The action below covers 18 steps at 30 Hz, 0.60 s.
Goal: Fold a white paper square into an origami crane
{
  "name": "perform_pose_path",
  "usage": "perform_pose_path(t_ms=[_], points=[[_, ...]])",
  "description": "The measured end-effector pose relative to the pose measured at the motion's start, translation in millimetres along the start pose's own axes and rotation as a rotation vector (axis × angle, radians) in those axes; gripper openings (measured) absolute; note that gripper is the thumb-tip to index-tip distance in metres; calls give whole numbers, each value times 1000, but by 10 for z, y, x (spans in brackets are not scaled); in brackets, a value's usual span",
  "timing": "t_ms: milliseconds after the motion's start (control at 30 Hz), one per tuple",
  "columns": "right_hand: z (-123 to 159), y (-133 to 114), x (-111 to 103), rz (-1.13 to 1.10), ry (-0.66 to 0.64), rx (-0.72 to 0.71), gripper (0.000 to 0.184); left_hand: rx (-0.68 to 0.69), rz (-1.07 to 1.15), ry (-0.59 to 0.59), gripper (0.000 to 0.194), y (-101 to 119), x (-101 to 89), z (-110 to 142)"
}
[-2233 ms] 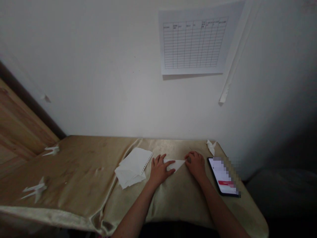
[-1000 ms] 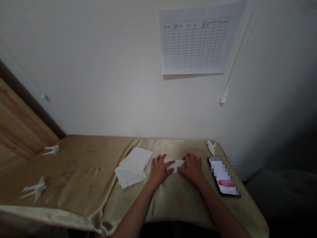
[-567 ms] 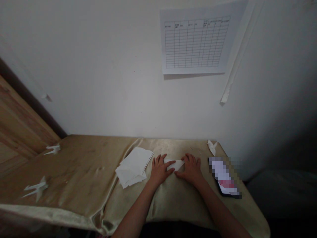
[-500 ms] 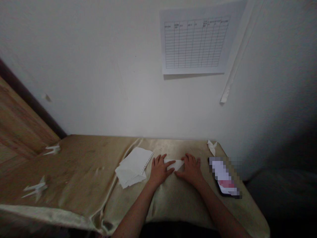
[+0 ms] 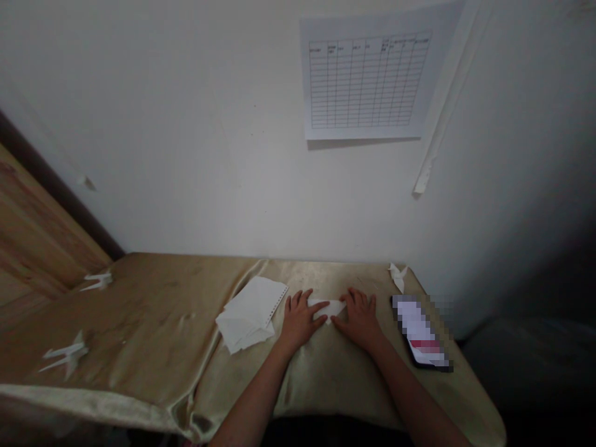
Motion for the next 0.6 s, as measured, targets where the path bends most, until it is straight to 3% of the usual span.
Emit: perform_pose_path(t_ms=[333,600], points=[[-53,89,-14,8,78,8,28,-2,-12,-6,42,-12,25,-11],[-110,259,6,17,108,44,22,-11,-18,-26,43,19,-21,-7]])
Point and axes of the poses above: each hand's wrist, its own z-axis away from the middle knuckle, its own x-axis out of the palm, y = z × x, the point moved 6 cm from there along -z, towards the middle knuckle, and after that the axes turned 11 degrees about -x, right-handed, at the moved point
